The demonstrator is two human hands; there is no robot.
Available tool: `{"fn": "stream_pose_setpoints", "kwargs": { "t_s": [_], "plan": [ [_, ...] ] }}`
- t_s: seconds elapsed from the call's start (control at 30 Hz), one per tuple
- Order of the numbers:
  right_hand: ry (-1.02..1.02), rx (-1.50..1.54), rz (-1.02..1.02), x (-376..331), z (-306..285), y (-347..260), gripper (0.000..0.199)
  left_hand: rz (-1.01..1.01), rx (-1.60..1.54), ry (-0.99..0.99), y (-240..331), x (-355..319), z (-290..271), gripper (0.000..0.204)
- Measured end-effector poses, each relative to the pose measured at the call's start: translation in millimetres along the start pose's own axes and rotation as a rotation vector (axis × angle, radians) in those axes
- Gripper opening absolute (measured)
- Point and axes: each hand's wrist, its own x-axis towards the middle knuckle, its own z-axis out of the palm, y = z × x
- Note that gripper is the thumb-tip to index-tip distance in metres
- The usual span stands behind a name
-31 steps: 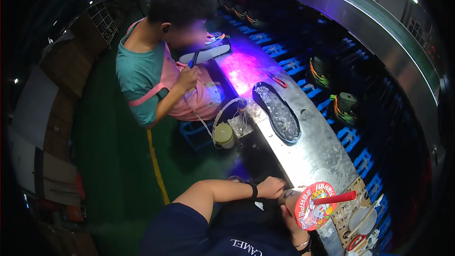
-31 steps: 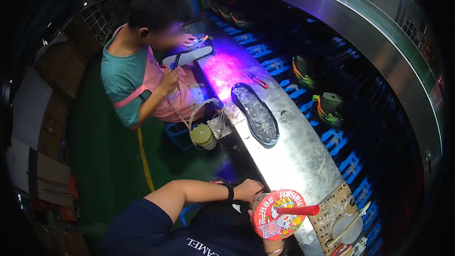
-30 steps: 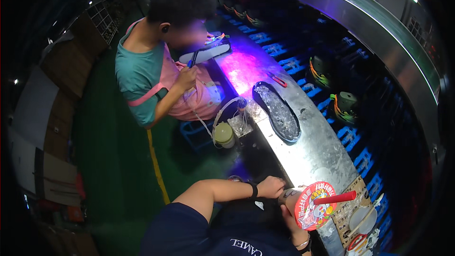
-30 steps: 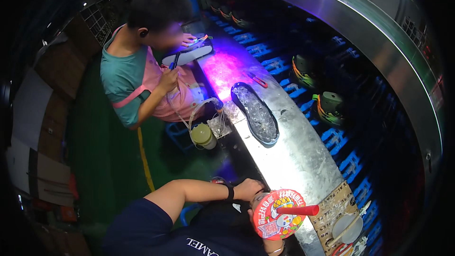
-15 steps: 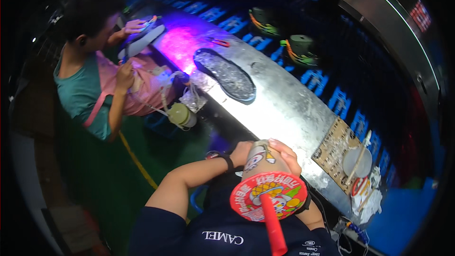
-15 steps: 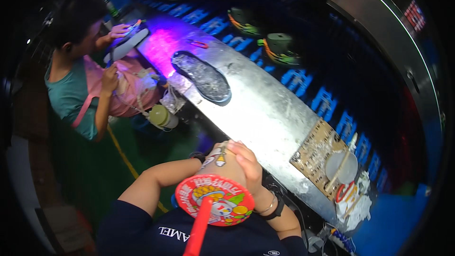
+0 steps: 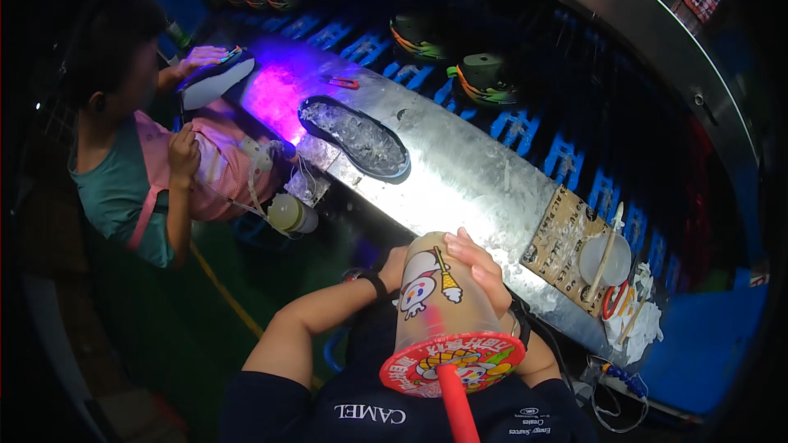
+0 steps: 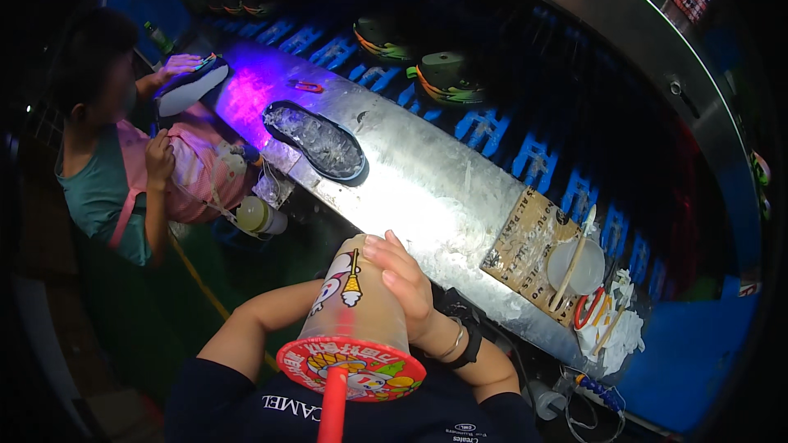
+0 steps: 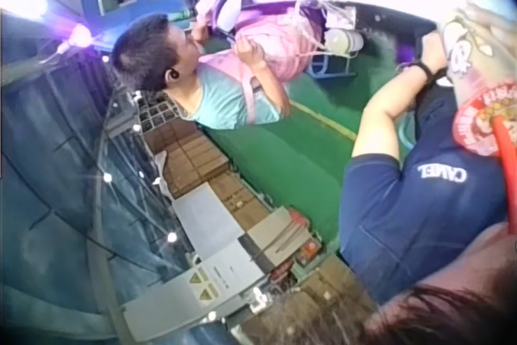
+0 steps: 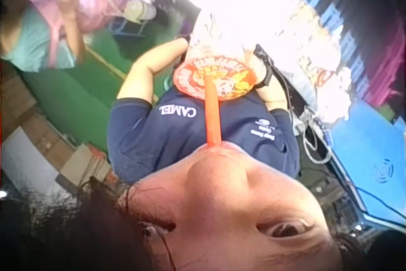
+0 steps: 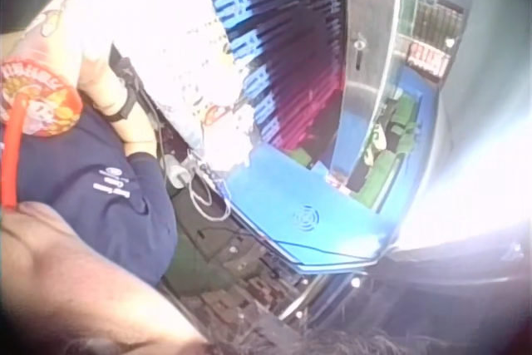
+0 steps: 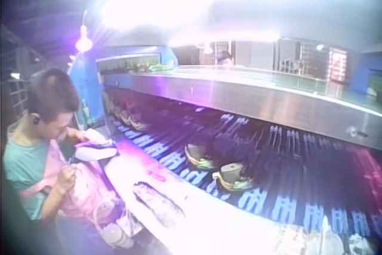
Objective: Apply adhesive to shoe soles and place them on a conveyor belt in a factory setting.
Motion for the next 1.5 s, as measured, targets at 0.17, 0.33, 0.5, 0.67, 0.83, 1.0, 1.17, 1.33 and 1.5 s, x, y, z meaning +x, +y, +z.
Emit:
{"fn": "stream_pose_setpoints", "kwargs": {
  "t_s": [0.17, 0.33, 0.5, 0.67, 0.83, 1.0, 1.17, 1.33, 1.5],
  "plan": [
    [0.01, 0.004, -0.011, -1, -2, -2, 0.059, 0.014, -0.079, 0.028, 1, -3, 1, 0.027],
    [0.025, 0.018, -0.018, 1, -2, -4, 0.058, 0.034, -0.122, 0.072, 1, -5, 3, 0.02],
    [-0.011, 0.101, 0.07, 4, -5, -7, 0.05, 0.083, -0.172, 0.124, 8, -5, 1, 0.016],
    [0.028, 0.111, 0.093, -7, -2, 1, 0.062, 0.195, -0.332, 0.293, 28, -4, 0, 0.018],
    [-0.01, 0.592, 0.974, -48, -4, 0, 0.062, 0.121, 0.169, -0.014, 12, -1, 4, 0.016],
    [-0.143, -0.104, 0.613, -39, 3, 14, 0.053, 0.391, 0.209, 0.348, -10, -7, 15, 0.026],
    [-0.095, -0.154, 0.569, -28, -5, 9, 0.05, 0.167, 0.295, 0.098, 27, -1, -7, 0.027],
    [-0.106, -0.116, 0.623, -22, -7, 7, 0.047, 0.283, 0.128, 0.147, -53, 4, 38, 0.017],
    [-0.056, -0.187, 0.651, -24, -7, 10, 0.046, 0.242, 0.217, 0.158, -30, 3, 26, 0.018]
  ]
}}
